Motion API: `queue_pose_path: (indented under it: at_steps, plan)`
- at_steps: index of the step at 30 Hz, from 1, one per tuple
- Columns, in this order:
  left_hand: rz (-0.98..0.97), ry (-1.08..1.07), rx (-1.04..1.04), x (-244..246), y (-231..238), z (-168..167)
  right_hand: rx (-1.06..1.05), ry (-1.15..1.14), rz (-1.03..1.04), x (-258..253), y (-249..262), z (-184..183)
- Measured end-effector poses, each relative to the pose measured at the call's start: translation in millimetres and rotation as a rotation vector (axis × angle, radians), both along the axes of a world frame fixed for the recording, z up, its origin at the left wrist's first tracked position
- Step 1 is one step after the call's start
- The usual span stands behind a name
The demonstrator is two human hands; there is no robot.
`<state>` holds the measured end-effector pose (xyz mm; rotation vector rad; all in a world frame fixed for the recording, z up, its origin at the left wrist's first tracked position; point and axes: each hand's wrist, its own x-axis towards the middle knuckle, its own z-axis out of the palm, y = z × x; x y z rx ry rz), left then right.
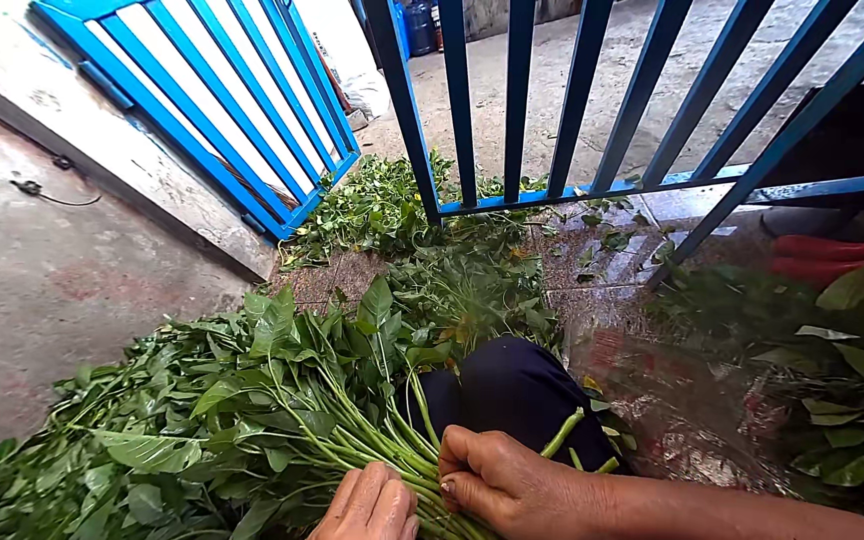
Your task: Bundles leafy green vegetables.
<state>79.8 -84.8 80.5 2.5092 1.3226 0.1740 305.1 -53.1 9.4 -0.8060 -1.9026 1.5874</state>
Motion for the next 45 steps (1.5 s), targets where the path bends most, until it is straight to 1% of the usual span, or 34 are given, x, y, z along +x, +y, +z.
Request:
queue_pose_path:
  at_steps: [4,8,12,18,20,22,26,32,35,38,42,45]
  plan:
    - [-0.005,-0.047,-0.062,-0.5,0.0,3.2,0.014,-0.002,0.004,-1.1,-0.5,-0.2]
    - [-0.043,-0.040,-0.028,0.0,-1.3,-9.6,0.037,-0.003,0.001,-2.6,-1.3,-1.5]
    - [-0.066,-0.059,-0.026,3.6,-2.3,-10.6,0.049,-0.013,0.003,-2.5,-1.5,-0.5]
    - [-0.076,0.101,0.058,14.9,-8.4,-0.9,0.041,0.001,-0.001,-1.8,-1.4,-0.2]
    - [-0.089,0.115,0.036,15.9,-5.8,1.1,0.026,0.015,-0.001,-1.9,-1.3,0.0]
    - [-0.094,0.038,-0.059,12.6,0.5,0.6,-0.010,0.033,-0.008,-1.6,-1.4,0.7]
    - [-0.114,-0.220,-0.246,2.2,15.8,-3.6,-0.071,0.069,-0.054,-1.5,-2.1,1.3]
    - [-0.274,-0.495,-0.431,-4.5,36.2,-14.8,-0.116,0.060,-0.128,1.1,-3.5,0.3]
    - [-0.366,-0.548,-0.458,-5.5,42.0,-19.8,0.003,-0.008,-0.180,-0.7,-4.8,-1.8]
    - [-0.416,-0.584,-0.447,-5.3,44.1,-24.5,0.236,-0.067,-0.248,-6.2,-6.8,-6.2]
    - [-0.375,-0.598,-0.434,-3.6,42.0,-28.8,0.547,-0.180,-0.334,-11.2,-10.9,-7.9]
    - [-0.333,-0.578,-0.406,-3.5,34.9,-30.0,0.667,-0.219,-0.384,-11.7,-13.2,-15.1]
